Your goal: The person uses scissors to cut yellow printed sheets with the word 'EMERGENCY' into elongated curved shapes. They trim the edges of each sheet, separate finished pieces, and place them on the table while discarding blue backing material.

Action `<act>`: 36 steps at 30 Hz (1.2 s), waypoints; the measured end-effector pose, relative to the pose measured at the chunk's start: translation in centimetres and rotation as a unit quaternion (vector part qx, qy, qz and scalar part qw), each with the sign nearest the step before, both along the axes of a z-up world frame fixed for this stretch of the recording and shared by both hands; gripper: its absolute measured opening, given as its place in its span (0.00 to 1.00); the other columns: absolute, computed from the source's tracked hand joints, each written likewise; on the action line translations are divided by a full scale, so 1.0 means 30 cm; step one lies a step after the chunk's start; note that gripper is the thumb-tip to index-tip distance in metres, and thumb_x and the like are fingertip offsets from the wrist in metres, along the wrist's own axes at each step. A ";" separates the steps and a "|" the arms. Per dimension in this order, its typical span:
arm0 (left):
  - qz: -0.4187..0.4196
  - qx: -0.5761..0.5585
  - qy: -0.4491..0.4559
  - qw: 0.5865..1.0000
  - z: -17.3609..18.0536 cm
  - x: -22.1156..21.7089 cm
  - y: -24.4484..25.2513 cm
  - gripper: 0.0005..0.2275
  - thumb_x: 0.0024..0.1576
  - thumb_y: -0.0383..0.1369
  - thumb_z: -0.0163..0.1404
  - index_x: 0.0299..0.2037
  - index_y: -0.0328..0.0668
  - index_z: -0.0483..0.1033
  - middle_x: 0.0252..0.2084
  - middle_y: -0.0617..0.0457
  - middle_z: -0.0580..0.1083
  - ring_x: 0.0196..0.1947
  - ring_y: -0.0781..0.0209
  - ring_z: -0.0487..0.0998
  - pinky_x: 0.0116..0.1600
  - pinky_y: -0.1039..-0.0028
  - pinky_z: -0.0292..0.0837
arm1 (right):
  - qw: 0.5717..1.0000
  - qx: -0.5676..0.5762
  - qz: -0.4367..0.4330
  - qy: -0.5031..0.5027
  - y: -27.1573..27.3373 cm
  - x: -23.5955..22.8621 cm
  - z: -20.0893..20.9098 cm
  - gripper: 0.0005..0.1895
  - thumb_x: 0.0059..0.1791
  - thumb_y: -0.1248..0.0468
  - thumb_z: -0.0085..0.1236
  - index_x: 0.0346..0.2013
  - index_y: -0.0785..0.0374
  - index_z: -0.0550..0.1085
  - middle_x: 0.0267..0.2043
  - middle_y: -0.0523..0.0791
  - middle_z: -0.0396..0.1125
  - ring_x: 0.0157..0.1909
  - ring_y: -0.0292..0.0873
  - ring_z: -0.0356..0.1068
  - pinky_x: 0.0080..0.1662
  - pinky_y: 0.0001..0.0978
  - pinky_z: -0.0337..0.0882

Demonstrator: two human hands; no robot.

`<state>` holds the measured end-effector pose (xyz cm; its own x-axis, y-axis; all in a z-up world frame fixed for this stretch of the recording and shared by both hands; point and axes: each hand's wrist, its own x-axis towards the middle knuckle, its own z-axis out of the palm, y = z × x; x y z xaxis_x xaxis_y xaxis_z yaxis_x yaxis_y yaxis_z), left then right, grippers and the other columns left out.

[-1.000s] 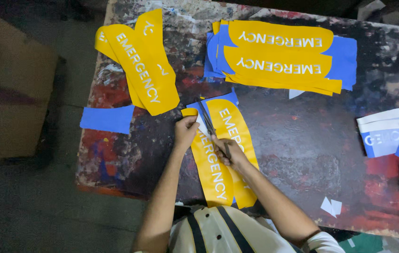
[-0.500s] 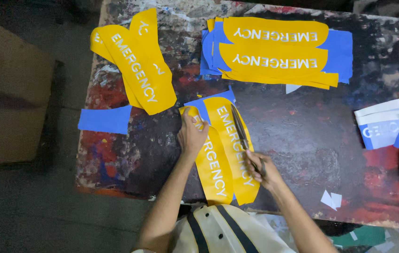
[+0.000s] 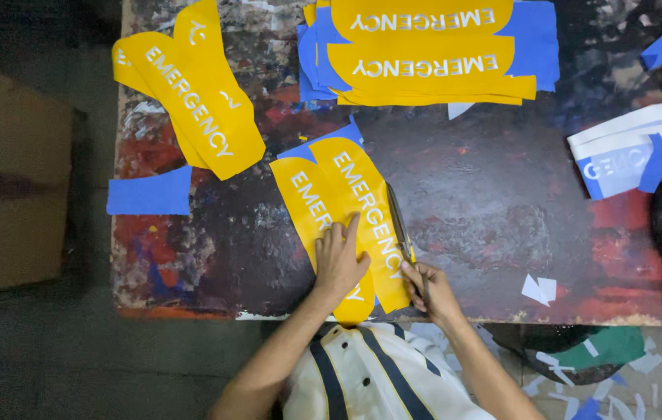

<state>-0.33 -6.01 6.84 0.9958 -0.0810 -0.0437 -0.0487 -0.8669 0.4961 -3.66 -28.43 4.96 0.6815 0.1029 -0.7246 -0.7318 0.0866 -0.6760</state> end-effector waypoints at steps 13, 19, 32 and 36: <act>-0.051 -0.027 -0.081 0.995 0.054 -0.106 -0.025 0.27 0.40 0.44 0.64 0.46 0.36 0.73 0.39 0.40 0.73 0.42 0.40 0.72 0.45 0.49 0.63 | 0.999 -0.025 -0.006 -0.032 0.017 -0.013 -0.002 0.23 0.51 0.51 0.60 0.19 0.61 0.66 0.13 0.40 0.57 0.10 0.32 0.50 0.15 0.27 0.47; -0.062 -0.066 -0.015 0.996 -0.002 -0.106 -0.013 0.23 0.47 0.28 0.57 0.55 0.39 0.70 0.45 0.40 0.75 0.44 0.40 0.77 0.47 0.54 0.72 | 0.998 -0.051 -0.007 -0.037 0.026 -0.015 0.007 0.23 0.51 0.51 0.60 0.20 0.61 0.66 0.13 0.40 0.57 0.10 0.32 0.49 0.15 0.27 0.47; 0.227 -0.443 0.085 0.863 -0.197 -0.156 0.249 0.10 0.56 0.22 0.48 0.41 0.35 0.84 0.26 0.58 0.74 0.23 0.73 0.68 0.28 0.79 0.61 | 0.999 -0.033 0.012 -0.032 0.001 -0.032 0.029 0.23 0.52 0.51 0.60 0.20 0.62 0.66 0.13 0.39 0.56 0.11 0.32 0.49 0.16 0.27 0.47; 0.253 -0.472 0.082 0.841 -0.224 -0.194 0.228 0.11 0.55 0.21 0.50 0.43 0.33 0.85 0.26 0.59 0.70 0.25 0.73 0.63 0.29 0.78 0.57 | 0.999 0.009 0.050 -0.006 -0.031 -0.119 0.072 0.24 0.51 0.48 0.57 0.22 0.62 0.67 0.11 0.39 0.55 0.10 0.32 0.49 0.15 0.26 0.47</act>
<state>-6.15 0.85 0.12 0.9003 0.2755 -0.3369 0.3432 0.0267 0.9389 -7.24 -29.37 7.11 0.6753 0.1830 -0.7144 -0.7298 0.0259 -0.6832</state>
